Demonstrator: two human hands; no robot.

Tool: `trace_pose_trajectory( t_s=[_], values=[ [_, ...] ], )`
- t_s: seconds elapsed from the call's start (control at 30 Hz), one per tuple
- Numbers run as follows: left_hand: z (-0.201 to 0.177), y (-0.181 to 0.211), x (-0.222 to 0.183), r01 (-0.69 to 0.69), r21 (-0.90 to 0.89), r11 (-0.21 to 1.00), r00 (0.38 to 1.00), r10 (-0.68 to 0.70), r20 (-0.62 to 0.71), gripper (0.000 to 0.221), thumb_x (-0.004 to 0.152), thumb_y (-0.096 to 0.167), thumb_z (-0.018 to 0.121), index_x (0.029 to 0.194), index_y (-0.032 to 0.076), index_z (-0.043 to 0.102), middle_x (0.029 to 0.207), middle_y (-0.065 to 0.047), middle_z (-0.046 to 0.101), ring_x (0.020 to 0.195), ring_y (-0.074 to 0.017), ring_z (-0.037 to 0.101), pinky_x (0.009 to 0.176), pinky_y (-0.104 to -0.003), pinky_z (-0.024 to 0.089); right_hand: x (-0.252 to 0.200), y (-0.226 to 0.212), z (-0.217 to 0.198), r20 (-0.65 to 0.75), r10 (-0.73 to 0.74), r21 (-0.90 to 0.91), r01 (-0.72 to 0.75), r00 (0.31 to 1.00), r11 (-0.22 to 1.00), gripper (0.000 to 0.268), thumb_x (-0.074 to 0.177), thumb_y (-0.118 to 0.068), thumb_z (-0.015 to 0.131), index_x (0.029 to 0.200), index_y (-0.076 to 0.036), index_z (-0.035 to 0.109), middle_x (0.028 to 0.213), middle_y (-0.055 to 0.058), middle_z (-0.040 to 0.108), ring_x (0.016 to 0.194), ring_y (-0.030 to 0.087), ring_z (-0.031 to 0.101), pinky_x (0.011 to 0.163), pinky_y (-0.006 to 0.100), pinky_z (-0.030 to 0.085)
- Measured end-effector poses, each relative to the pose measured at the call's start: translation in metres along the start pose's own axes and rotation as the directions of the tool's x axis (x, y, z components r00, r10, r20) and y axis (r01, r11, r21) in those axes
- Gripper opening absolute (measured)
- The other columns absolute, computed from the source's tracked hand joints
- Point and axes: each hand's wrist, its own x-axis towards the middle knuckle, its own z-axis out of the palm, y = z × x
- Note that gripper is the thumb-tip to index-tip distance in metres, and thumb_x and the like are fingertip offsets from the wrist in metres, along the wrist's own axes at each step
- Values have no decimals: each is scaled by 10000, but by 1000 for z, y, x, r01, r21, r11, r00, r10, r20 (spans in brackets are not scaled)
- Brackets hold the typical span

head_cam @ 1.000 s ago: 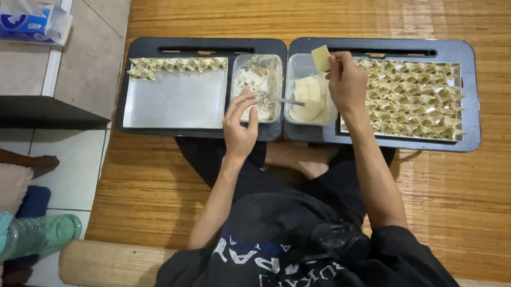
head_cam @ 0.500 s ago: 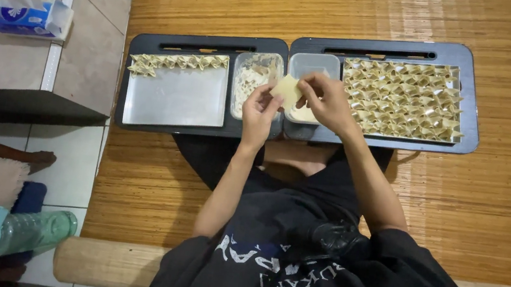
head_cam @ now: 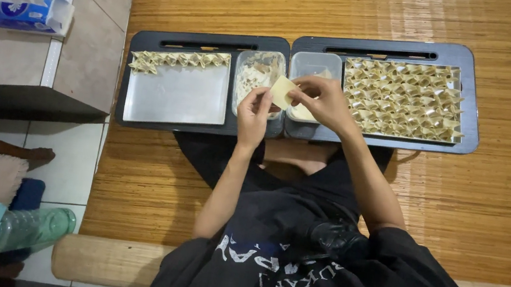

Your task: Folding square wrappers with filling into decorative cross-like shapes on a production tray.

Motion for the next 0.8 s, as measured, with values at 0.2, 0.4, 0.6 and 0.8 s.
trace_pose_trajectory(
  t_s=[0.2, 0.4, 0.6, 0.8],
  values=[
    [-10, -2, -6, 82, 2, 997, 997, -82, -3, 266, 1007, 109, 684, 1197, -76, 657, 1007, -248, 734, 798, -228, 758, 705, -337, 678, 1, 3, 6, 49, 23, -59, -21, 999, 998, 158, 993, -113, 775, 1089, 12, 772, 750, 153, 762, 702, 289, 765, 699, 382, 611],
    [-18, 3, -10, 48, 43, 998, 999, -48, -15, 233, 1036, 128, 644, 1159, -65, 685, 997, -269, 740, 804, -243, 758, 672, -356, 666, 1, -6, 11, 76, 22, -45, -19, 997, 999, 145, 998, -47, 728, 1122, 25, 754, 757, 163, 751, 724, 291, 751, 742, 391, 594],
    [-26, -5, -9, 76, -33, 997, 997, -75, 18, 246, 1057, 125, 598, 1211, -55, 667, 1084, -252, 740, 863, -217, 743, 734, -360, 676, 8, -8, 18, 104, -44, -77, 53, 994, 996, 136, 1010, 20, 679, 1123, 54, 746, 747, 189, 735, 708, 333, 743, 713, 412, 589],
    [-37, -19, -4, 119, -122, 985, 992, -122, -13, 312, 1063, 140, 606, 1265, -98, 594, 1118, -232, 716, 900, -188, 715, 810, -350, 666, 12, -16, 20, 85, -47, -108, 56, 995, 993, 233, 1062, -43, 635, 1267, 48, 701, 847, 183, 761, 758, 298, 754, 728, 397, 603]
  ],
)
